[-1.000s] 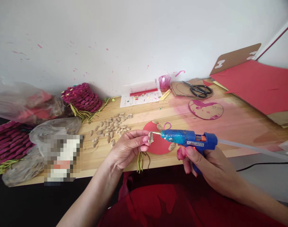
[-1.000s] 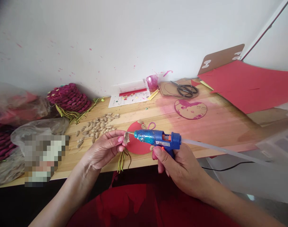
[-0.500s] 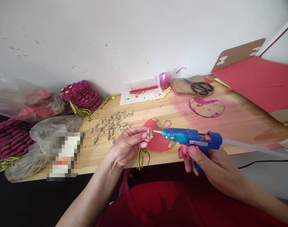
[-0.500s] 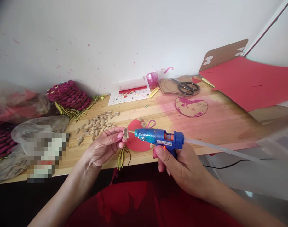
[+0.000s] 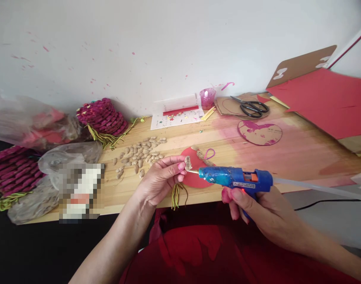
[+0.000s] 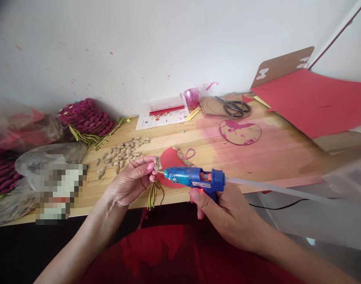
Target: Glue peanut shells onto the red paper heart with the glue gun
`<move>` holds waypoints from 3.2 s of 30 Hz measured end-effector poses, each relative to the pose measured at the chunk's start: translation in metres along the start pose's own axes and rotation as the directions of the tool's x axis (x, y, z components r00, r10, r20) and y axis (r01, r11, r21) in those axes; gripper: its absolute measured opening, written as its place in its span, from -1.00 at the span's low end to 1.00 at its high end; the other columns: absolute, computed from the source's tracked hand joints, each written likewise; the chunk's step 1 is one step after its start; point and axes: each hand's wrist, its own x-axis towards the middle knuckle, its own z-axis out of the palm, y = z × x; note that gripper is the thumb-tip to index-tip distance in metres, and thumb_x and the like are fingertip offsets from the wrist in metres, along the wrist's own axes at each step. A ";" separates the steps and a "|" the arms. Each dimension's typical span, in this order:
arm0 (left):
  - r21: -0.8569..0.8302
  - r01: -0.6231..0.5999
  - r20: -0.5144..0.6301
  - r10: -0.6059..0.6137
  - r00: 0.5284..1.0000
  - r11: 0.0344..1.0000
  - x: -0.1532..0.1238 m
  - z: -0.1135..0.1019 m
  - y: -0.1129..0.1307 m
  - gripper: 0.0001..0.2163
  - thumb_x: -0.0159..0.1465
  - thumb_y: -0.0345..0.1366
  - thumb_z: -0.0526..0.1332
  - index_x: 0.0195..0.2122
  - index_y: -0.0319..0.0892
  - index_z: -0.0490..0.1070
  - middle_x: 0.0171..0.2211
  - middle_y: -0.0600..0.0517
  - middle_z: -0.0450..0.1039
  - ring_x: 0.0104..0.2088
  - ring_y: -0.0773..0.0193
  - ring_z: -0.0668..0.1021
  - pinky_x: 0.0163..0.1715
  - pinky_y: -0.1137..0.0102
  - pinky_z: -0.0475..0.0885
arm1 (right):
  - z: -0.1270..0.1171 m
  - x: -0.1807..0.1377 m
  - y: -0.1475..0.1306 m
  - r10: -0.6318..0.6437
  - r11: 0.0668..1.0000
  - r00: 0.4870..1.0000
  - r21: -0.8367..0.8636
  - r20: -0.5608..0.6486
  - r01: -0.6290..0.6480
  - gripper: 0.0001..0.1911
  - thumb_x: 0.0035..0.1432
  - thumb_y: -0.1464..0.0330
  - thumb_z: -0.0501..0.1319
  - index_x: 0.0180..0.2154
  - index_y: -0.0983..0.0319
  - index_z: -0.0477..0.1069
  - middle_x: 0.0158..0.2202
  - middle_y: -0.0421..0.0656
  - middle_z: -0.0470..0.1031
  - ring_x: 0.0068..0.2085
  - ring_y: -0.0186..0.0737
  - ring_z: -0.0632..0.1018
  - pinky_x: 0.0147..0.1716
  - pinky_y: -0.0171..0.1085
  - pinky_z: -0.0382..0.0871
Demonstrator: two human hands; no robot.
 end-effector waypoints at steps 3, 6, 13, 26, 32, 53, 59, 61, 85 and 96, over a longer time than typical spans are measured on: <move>-0.002 -0.001 0.007 0.001 1.000 1.000 0.000 0.000 0.000 -0.70 -0.11 -0.40 0.63 -0.35 -0.28 0.66 -0.52 0.05 0.58 -0.55 0.45 0.57 -0.53 0.63 0.54 | 0.000 0.001 -0.001 0.000 1.000 1.000 0.008 0.012 0.000 -0.54 0.47 0.14 0.05 -0.46 0.18 0.38 -0.46 -0.16 0.49 -0.49 -0.33 0.48 -0.59 -0.37 0.34; -0.001 -0.002 0.011 0.002 1.000 1.000 0.001 0.000 0.000 -0.71 -0.10 -0.40 0.63 -0.34 -0.28 0.66 -0.51 0.04 0.59 -0.56 0.46 0.57 -0.53 0.62 0.55 | 0.000 0.001 0.000 0.006 1.000 1.000 0.001 0.014 -0.006 -0.54 0.47 0.14 0.05 -0.44 0.19 0.42 -0.47 -0.17 0.49 -0.50 -0.35 0.47 -0.59 -0.37 0.34; -0.010 -0.005 0.009 0.005 1.000 1.000 0.001 0.000 0.000 -0.71 -0.10 -0.41 0.63 -0.34 -0.27 0.66 -0.52 0.04 0.58 -0.56 0.46 0.57 -0.52 0.63 0.55 | 0.000 0.001 0.001 0.002 1.000 1.000 -0.029 -0.004 -0.002 -0.56 0.48 0.13 0.05 -0.35 0.20 0.50 -0.46 -0.18 0.51 -0.55 -0.38 0.44 -0.61 -0.35 0.31; -0.002 -0.003 0.002 0.003 1.000 1.000 0.001 0.000 0.002 -0.71 -0.12 -0.40 0.64 -0.36 -0.27 0.66 -0.54 0.05 0.57 -0.57 0.47 0.56 -0.54 0.63 0.54 | -0.003 0.001 0.005 0.018 0.998 1.000 -0.061 -0.002 -0.018 -0.59 0.48 0.14 0.05 -0.32 0.18 0.49 -0.47 -0.20 0.49 -0.52 -0.35 0.45 -0.59 -0.35 0.32; -0.010 0.002 -0.009 -0.003 1.000 1.000 0.003 0.001 0.003 -0.69 -0.14 -0.40 0.65 -0.36 -0.27 0.67 -0.55 0.05 0.56 -0.57 0.46 0.56 -0.53 0.63 0.55 | -0.003 0.002 0.006 0.016 0.998 1.000 -0.069 -0.005 -0.016 -0.57 0.48 0.14 0.04 -0.37 0.18 0.46 -0.49 -0.21 0.49 -0.51 -0.34 0.46 -0.58 -0.35 0.31; 0.751 -0.243 -0.049 0.420 0.906 0.613 0.022 0.001 0.035 -0.87 0.03 -0.42 0.51 -0.36 -0.19 0.68 -0.42 0.00 0.65 -0.46 0.37 0.58 -0.44 0.54 0.46 | -0.018 0.048 0.017 0.321 0.865 0.922 0.463 -0.215 -0.193 -0.61 0.28 -0.02 0.28 -0.27 0.18 0.51 -0.20 -0.07 0.66 -0.32 -0.18 0.67 -0.39 -0.30 0.53; 0.983 -0.168 0.117 0.464 0.878 0.069 0.037 0.010 0.027 -0.88 0.18 -0.40 0.33 -0.32 -0.10 0.67 -0.39 0.02 0.66 -0.44 0.24 0.59 -0.37 0.40 0.44 | -0.013 0.064 0.016 0.473 0.667 0.874 0.695 -0.115 -0.269 -0.60 0.15 -0.02 0.39 -0.22 0.16 0.52 -0.29 -0.09 0.69 -0.21 0.00 0.71 -0.24 -0.18 0.61; 0.990 -0.140 0.134 0.466 0.875 -0.021 0.041 0.012 0.024 -0.86 0.20 -0.41 0.30 -0.30 -0.10 0.66 -0.38 0.02 0.66 -0.41 0.21 0.61 -0.34 0.37 0.45 | -0.011 0.065 0.016 0.486 0.634 0.870 0.717 -0.076 -0.291 -0.61 0.13 -0.01 0.41 -0.24 0.16 0.54 -0.30 -0.08 0.69 -0.20 0.01 0.71 -0.22 -0.17 0.62; 0.951 -0.142 0.252 0.423 0.871 -0.274 0.061 0.011 0.009 -0.83 0.27 -0.48 0.24 -0.22 -0.16 0.60 -0.24 -0.03 0.62 -0.29 0.17 0.64 -0.23 0.32 0.45 | -0.015 0.056 0.034 0.557 0.533 0.830 0.762 0.013 -0.369 -0.59 0.07 -0.01 0.45 -0.17 0.11 0.67 -0.14 -0.02 0.68 -0.12 0.07 0.69 -0.19 -0.10 0.67; 0.932 -0.108 0.261 0.437 0.861 -0.346 0.059 0.014 0.005 -0.81 0.26 -0.51 0.22 -0.24 -0.14 0.59 -0.24 -0.01 0.62 -0.27 0.19 0.63 -0.25 0.36 0.45 | -0.017 0.054 0.039 0.562 0.536 0.826 0.743 0.042 -0.402 -0.61 0.08 -0.04 0.42 -0.19 0.08 0.69 -0.16 -0.01 0.68 -0.14 0.13 0.69 -0.19 0.03 0.66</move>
